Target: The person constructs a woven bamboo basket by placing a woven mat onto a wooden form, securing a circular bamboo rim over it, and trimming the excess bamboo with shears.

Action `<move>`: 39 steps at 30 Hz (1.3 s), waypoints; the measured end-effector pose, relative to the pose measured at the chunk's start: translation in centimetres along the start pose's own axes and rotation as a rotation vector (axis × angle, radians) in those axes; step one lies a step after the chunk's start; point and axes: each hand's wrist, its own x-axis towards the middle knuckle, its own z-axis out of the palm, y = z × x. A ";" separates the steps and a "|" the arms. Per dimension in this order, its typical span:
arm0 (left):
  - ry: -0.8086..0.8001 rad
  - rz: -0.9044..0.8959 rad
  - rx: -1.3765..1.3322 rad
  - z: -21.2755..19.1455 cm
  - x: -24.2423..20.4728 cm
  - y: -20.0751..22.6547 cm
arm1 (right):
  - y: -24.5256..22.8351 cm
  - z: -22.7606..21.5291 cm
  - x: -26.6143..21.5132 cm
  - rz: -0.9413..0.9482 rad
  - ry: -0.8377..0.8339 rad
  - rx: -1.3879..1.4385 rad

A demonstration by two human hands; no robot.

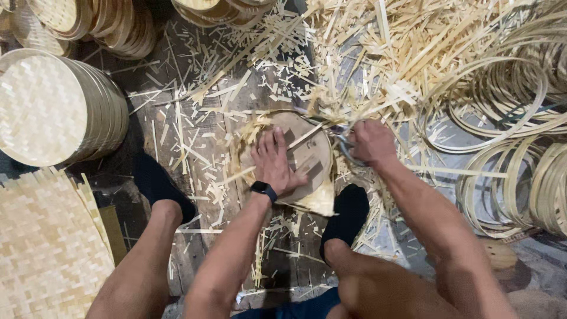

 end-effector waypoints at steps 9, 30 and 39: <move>-0.092 0.286 0.079 -1.6 0.9 -1.3 | -1.0 -1.7 0.2 -0.061 0.148 -0.166; 0.037 -0.664 -0.190 1.0 3.0 4.7 | -0.3 -1.1 0.9 -0.066 -0.071 -0.044; 0.279 -0.590 -0.536 5.5 2.7 6.6 | -0.5 -0.7 0.6 -0.102 0.227 -0.243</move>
